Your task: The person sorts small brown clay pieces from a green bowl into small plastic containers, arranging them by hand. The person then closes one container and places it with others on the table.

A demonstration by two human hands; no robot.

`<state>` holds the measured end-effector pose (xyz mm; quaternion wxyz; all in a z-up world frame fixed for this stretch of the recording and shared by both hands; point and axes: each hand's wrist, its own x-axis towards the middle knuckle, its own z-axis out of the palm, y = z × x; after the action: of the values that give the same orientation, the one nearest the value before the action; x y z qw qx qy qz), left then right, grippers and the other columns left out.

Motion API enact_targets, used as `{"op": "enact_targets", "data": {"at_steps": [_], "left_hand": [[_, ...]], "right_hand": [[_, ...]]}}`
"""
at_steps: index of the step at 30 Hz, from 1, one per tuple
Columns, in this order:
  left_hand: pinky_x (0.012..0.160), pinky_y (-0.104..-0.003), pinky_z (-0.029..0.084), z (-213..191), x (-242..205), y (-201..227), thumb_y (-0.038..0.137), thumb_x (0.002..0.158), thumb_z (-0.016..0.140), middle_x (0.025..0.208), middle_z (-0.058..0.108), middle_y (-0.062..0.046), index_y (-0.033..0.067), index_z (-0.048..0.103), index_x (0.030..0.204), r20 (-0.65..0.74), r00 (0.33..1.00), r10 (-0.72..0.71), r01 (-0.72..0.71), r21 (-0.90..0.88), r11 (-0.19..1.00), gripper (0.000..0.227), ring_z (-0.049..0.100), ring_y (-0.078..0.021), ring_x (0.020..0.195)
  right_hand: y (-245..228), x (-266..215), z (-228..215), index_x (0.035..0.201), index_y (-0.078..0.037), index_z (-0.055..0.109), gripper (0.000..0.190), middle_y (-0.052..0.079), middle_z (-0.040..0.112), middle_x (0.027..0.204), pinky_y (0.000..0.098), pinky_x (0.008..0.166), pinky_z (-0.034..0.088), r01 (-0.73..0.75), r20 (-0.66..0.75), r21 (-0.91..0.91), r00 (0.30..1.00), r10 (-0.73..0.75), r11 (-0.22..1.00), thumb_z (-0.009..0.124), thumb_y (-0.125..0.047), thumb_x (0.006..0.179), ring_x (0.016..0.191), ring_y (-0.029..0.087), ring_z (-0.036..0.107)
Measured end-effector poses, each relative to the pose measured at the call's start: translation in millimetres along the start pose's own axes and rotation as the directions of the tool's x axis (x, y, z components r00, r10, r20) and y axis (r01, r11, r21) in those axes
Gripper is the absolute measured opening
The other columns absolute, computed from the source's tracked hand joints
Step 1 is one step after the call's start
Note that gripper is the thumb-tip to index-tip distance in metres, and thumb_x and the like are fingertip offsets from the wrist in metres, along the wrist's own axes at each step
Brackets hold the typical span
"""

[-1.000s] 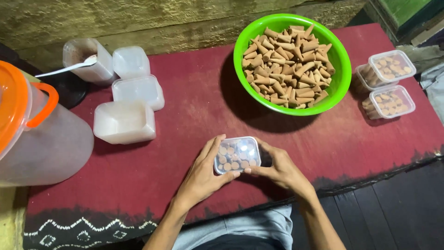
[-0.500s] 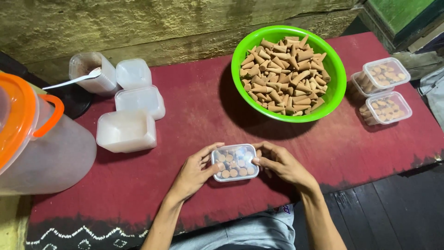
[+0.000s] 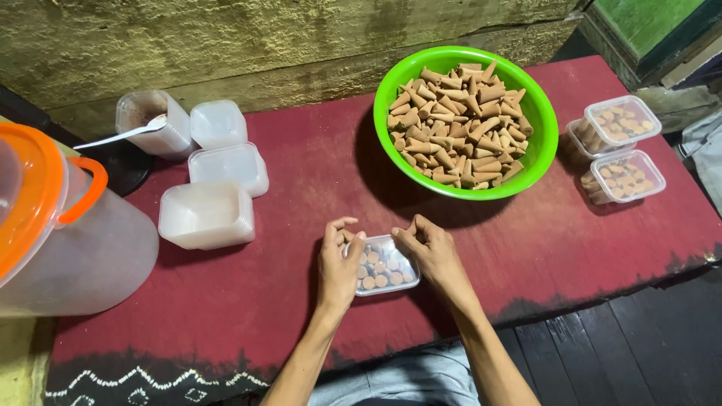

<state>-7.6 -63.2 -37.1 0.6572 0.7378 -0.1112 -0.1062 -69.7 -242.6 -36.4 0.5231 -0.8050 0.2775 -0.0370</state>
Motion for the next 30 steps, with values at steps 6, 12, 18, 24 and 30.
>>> {"op": "enact_targets", "data": {"at_steps": [6, 12, 18, 24, 30], "left_hand": [[0.073, -0.034, 0.053, 2.8, 5.9, -5.6, 0.015, 0.092, 0.071, 0.071, 0.066, -0.006, 0.0155, 0.064, 0.112, 0.018, 1.0, -0.003, 0.002, 0.067, 0.998, 0.021, 0.059, -0.017, 0.071], [0.072, -0.033, 0.055, 0.2, 5.4, -3.0, 0.014, 0.092, 0.072, 0.071, 0.067, -0.006, 0.0139, 0.062, 0.111, 0.029, 0.999, -0.017, 0.016, 0.037, 0.999, 0.021, 0.062, -0.0172, 0.069], [0.075, -0.04, 0.056, -2.7, 7.0, -2.7, 0.017, 0.094, 0.069, 0.074, 0.069, -0.009, 0.0131, 0.062, 0.113, 0.078, 0.997, 0.008, -0.016, 0.104, 0.994, 0.02, 0.066, -0.023, 0.072], [0.082, -0.041, 0.055, -3.8, 17.1, 30.3, 0.034, 0.085, 0.079, 0.08, 0.074, -0.005, 0.0188, 0.069, 0.11, 0.233, 0.962, -0.142, 0.061, 0.325, 0.944, 0.031, 0.071, -0.0268, 0.086], [0.083, -0.042, 0.056, -13.5, 5.8, 31.4, 0.022, 0.09, 0.072, 0.091, 0.077, -0.01, 0.0131, 0.064, 0.114, 0.209, 0.973, -0.094, 0.045, 0.228, 0.973, 0.027, 0.074, -0.0273, 0.089]], "right_hand": [[-50.5, -12.2, -4.6, 0.078, -0.003, 0.067, 0.046, 0.021, 0.071, 0.064, 0.0427, 0.064, 0.052, -0.039, -0.024, -0.126, 0.999, 0.037, 0.991, 0.088, -0.044, 0.075, 0.068, 0.036, 0.07], [-59.3, -25.2, -11.2, 0.083, -0.002, 0.07, 0.034, 0.02, 0.072, 0.066, 0.0433, 0.067, 0.051, -0.067, 0.053, -0.04, 0.996, 0.069, 0.997, 0.08, -0.035, 0.083, 0.069, 0.035, 0.069], [-4.6, -19.7, -8.3, 0.095, -0.007, 0.075, 0.023, 0.015, 0.072, 0.073, 0.0378, 0.068, 0.053, -0.05, 0.036, 0.14, 0.998, 0.045, 0.989, 0.069, -0.029, 0.096, 0.073, 0.023, 0.065], [-11.9, -36.9, 6.1, 0.097, -0.008, 0.073, 0.023, 0.019, 0.07, 0.071, 0.0415, 0.069, 0.053, 0.064, -0.077, 0.082, 0.995, -0.058, 0.995, 0.063, -0.029, 0.1, 0.071, 0.027, 0.065], [-11.8, -40.0, 6.2, 0.095, -0.007, 0.074, 0.023, 0.016, 0.071, 0.069, 0.0387, 0.068, 0.054, 0.104, -0.11, 0.092, 0.99, -0.093, 0.99, 0.065, -0.027, 0.1, 0.07, 0.023, 0.064]]}}
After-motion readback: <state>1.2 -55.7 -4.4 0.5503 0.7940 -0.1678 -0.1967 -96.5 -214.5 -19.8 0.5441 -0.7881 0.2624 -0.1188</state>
